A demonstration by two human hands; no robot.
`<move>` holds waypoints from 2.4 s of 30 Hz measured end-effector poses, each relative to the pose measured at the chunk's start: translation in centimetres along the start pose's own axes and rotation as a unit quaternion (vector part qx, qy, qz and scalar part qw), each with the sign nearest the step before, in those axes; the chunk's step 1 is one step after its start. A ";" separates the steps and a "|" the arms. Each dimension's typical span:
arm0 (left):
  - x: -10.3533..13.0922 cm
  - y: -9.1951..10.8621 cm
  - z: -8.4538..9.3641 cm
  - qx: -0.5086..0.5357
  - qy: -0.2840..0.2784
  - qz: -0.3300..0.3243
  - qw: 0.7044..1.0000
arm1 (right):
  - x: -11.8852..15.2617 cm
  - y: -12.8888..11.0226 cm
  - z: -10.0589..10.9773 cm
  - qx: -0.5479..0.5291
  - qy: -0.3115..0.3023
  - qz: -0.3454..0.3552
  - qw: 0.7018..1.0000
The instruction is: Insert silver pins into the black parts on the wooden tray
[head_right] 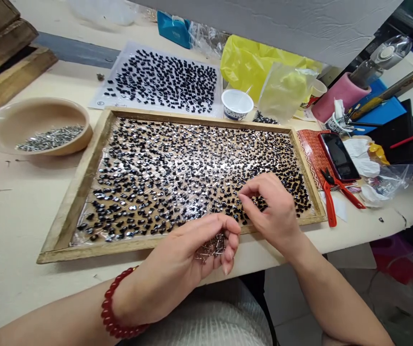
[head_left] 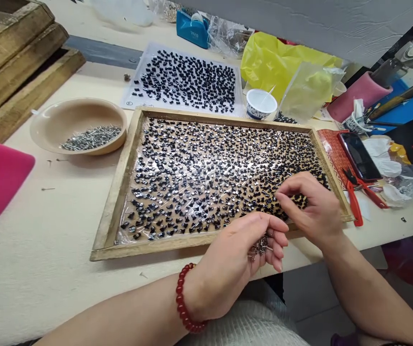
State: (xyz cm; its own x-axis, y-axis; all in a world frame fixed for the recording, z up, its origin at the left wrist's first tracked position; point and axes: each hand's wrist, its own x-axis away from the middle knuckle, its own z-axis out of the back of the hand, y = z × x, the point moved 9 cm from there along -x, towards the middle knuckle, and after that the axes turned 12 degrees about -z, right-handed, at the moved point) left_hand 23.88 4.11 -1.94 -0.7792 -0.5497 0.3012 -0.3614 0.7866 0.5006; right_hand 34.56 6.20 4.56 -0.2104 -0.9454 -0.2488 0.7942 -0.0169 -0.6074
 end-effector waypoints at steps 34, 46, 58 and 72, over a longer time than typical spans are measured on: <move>-0.1 -0.3 0.3 -0.015 0.004 0.015 1.000 | -0.4 -0.3 -1.1 0.080 0.009 0.054 0.995; -0.1 0.0 0.7 0.112 0.070 -0.004 0.991 | 5.2 -7.9 -1.1 0.142 0.010 0.139 0.980; 0.5 -0.9 -0.4 0.074 -0.007 0.027 0.997 | 5.4 -5.4 1.6 0.038 0.028 0.046 0.998; 0.2 -0.7 0.0 -0.063 -0.016 0.016 0.998 | 6.0 -4.1 2.2 -0.005 -0.018 0.037 0.999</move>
State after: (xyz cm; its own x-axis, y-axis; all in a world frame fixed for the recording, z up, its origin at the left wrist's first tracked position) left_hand 23.95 3.49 -2.26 -0.8057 -0.5142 0.2941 -0.2699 0.7606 0.5904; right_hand 31.30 -0.17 7.20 -0.1308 -0.9548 -0.2668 0.8014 0.0566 -0.5955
